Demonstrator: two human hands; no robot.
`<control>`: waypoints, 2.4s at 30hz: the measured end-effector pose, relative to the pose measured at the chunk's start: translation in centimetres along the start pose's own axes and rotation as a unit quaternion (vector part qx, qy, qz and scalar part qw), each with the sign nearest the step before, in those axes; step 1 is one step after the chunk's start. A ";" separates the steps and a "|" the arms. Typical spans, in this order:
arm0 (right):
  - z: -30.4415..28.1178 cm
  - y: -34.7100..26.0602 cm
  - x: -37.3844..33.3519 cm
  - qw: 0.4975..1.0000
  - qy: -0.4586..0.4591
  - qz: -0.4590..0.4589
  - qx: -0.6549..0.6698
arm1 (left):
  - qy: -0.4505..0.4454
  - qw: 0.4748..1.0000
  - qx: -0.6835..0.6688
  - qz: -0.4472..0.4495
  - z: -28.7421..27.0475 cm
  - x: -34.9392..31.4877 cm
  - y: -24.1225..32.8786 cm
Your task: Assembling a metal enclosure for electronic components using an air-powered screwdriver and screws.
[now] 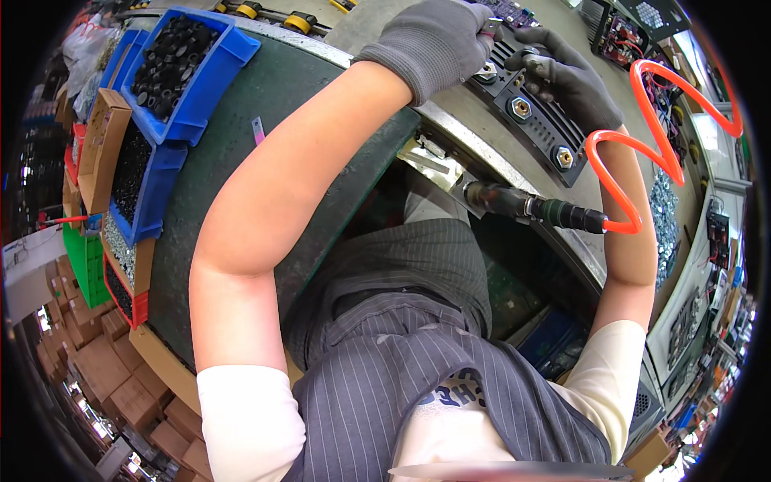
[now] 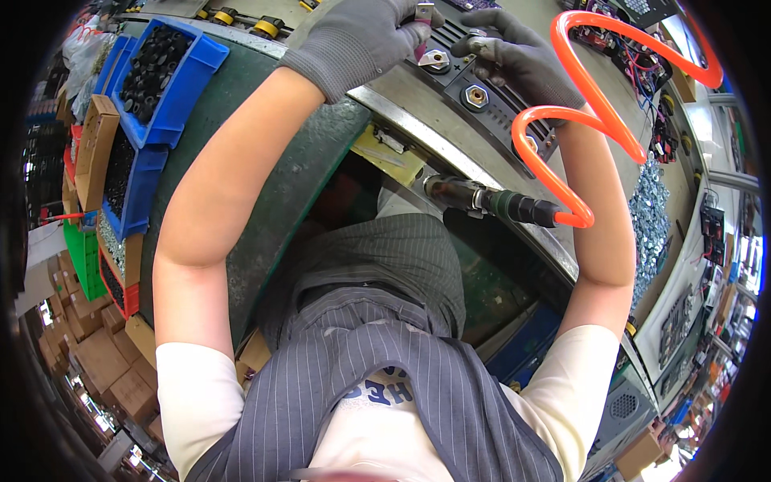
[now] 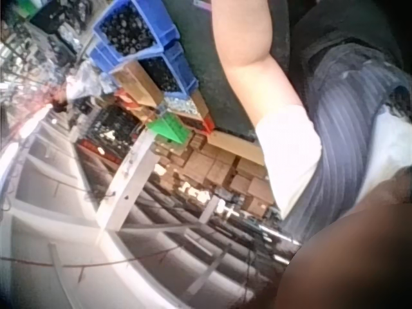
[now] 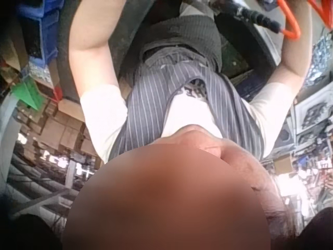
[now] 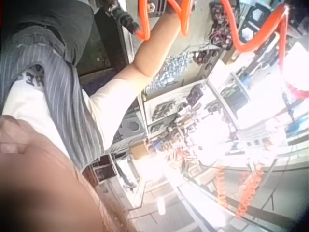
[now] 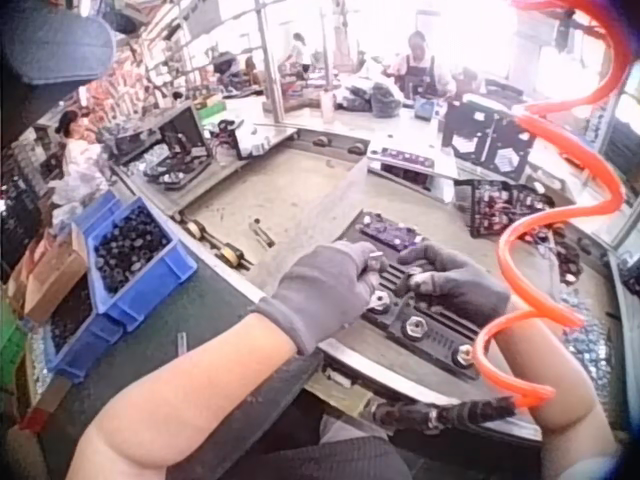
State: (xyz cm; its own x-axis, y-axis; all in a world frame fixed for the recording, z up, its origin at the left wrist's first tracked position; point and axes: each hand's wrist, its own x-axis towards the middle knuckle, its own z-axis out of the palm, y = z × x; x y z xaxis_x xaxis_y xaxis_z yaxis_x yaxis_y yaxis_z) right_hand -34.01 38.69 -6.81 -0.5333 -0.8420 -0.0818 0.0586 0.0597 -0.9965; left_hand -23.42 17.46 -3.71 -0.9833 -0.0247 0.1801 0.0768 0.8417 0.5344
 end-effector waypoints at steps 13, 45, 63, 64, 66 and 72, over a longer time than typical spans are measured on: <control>-1.1 -0.1 1.8 0.991 0.003 0.064 -0.119 | 0.039 0.999 0.026 0.027 0.7 0.3 -0.5; 3.3 -2.8 5.6 0.709 0.028 0.040 -0.704 | 0.118 0.990 -0.070 0.038 0.1 0.3 0.2; 4.1 -1.4 3.7 0.787 0.039 0.082 -0.610 | 0.067 0.946 0.149 -0.279 -12.5 -20.2 -12.4; 3.6 -1.0 3.7 0.796 0.036 0.109 -0.594 | 0.045 0.937 0.139 -0.317 -12.0 -20.8 -12.4; 2.1 -0.2 3.1 0.873 0.059 0.130 -0.465 | 0.013 0.937 0.135 -0.322 -10.6 -21.0 -12.1; -4.4 2.2 -4.7 0.990 0.126 -0.018 0.053 | -0.142 0.917 0.235 -0.290 -9.7 -17.9 -10.9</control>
State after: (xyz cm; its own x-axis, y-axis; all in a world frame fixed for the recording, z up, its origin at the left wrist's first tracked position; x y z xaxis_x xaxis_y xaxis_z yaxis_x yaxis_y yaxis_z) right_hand -35.11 45.10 -8.70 -0.7300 -0.6806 -0.0621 0.1172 -0.0352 -0.9925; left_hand -5.07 3.50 -4.69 -0.8448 -0.4562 -0.2796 -0.4865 0.8724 0.0464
